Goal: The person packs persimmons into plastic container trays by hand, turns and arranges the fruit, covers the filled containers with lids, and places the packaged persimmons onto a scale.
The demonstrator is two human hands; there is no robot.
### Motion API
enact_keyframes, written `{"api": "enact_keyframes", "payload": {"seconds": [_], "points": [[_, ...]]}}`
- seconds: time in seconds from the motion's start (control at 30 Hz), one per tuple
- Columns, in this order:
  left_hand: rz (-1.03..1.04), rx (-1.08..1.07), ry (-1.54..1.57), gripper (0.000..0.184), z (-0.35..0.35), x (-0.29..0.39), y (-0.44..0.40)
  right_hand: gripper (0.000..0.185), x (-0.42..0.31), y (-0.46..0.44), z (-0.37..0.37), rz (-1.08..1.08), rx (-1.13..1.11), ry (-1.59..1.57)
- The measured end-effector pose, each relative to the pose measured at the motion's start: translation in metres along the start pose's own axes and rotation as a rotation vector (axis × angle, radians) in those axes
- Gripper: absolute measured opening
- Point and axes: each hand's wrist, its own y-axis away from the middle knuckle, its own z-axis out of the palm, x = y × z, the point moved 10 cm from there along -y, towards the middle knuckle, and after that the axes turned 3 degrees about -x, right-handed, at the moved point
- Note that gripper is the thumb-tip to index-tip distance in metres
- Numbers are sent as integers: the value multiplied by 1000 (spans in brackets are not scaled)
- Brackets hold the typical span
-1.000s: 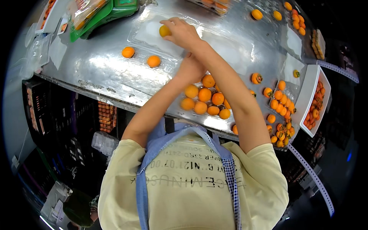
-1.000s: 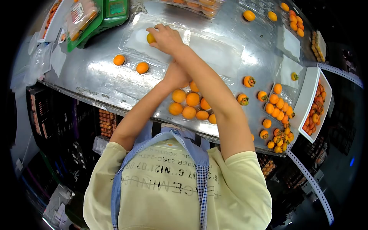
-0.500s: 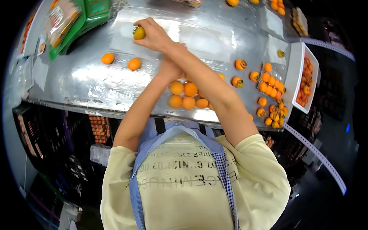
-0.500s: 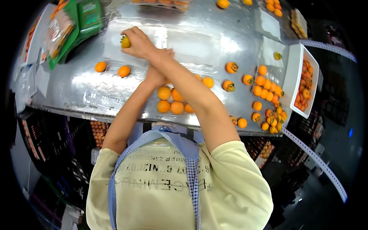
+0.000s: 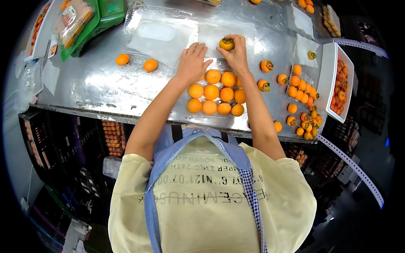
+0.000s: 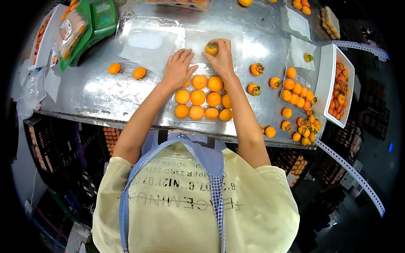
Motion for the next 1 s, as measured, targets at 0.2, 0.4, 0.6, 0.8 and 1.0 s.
{"api": "enact_keyframes", "payload": {"seconds": [0.2, 0.4, 0.6, 0.8, 1.0], "points": [[31, 22, 24, 42, -8, 9, 2, 52, 12, -3, 6, 37, -31, 102], [7, 124, 383, 31, -75, 14, 24, 58, -7, 10, -8, -18, -37, 212], [-122, 292, 126, 30, -121, -54, 52, 36, -30, 30, -55, -133, 164, 113], [-206, 39, -84, 45, -80, -117, 42, 22, 16, 101, -148, 100, 387, 352], [-283, -179, -314, 61, -40, -131, 36, 54, 63, 148, -135, 235, 20, 368]]}}
